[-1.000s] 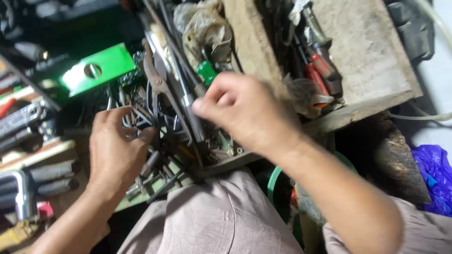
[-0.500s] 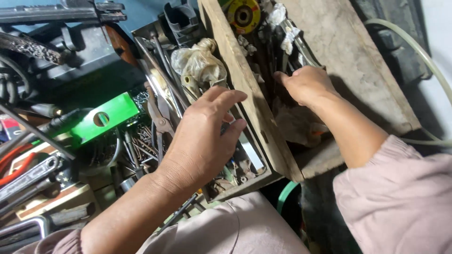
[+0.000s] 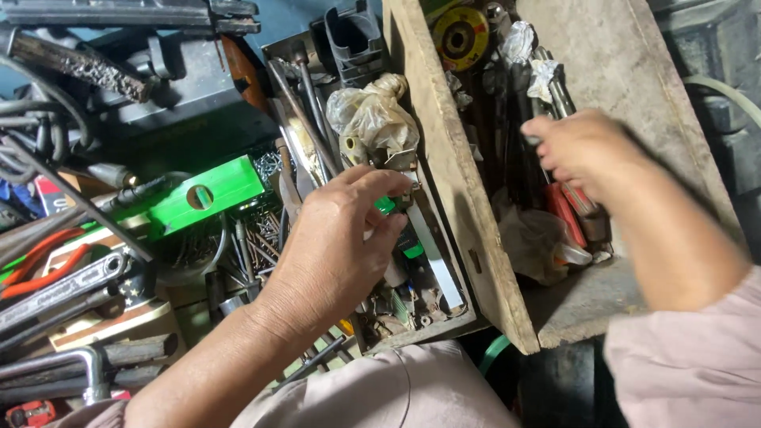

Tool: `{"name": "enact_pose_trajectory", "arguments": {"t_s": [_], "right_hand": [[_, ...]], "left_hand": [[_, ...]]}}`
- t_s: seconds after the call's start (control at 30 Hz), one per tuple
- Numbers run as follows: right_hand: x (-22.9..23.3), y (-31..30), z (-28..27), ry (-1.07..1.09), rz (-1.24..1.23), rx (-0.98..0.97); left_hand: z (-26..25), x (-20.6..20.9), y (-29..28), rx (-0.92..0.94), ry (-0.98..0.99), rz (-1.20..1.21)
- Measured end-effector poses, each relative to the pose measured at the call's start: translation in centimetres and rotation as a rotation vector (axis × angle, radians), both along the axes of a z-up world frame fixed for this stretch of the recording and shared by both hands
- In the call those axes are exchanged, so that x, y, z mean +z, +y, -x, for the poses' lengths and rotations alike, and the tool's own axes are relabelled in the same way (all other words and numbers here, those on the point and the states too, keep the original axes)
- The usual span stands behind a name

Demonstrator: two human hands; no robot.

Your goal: Searching through and organizing various tools and mechanical parts inside a wooden toolbox.

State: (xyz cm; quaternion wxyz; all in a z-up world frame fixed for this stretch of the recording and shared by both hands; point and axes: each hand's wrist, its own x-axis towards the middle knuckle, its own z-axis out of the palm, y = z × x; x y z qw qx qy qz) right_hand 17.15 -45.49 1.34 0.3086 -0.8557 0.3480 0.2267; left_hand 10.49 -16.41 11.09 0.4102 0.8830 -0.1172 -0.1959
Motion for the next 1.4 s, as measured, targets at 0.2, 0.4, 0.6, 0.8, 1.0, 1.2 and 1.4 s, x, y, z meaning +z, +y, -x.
{"name": "enact_pose_trajectory", "arguments": {"t_s": [0.2,0.4,0.6,0.8,1.0,1.2,1.4], "right_hand": [[3.2,-3.2,2.2,-0.132,-0.463,-0.277],[6.1,-3.4,7.1,-0.154,-0.79,-0.384],[8.2,-2.8,8.8,-0.091,-0.726,-0.313],[10.2,0.0,10.4,-0.12,-0.595,-0.258],[11.4,-0.5,11.3,-0.198,-0.672,-0.281],[13.6,0.0,12.4,-0.3,-0.879,-0.174],[14.7,3.8,12.6,-0.271,-1.213,-0.24]], "left_hand": [[0.5,-0.3,1.3,0.018,-0.041,0.029],[2.1,-0.1,2.6,0.042,-0.042,0.027],[4.8,0.1,2.3,0.096,0.182,-0.121],[7.2,-0.3,2.7,0.044,0.203,-0.137],[8.6,0.0,4.7,0.095,0.231,-0.092],[9.0,0.9,5.2,0.252,0.337,-0.045],[9.0,2.1,5.2,0.241,0.255,0.03]]}}
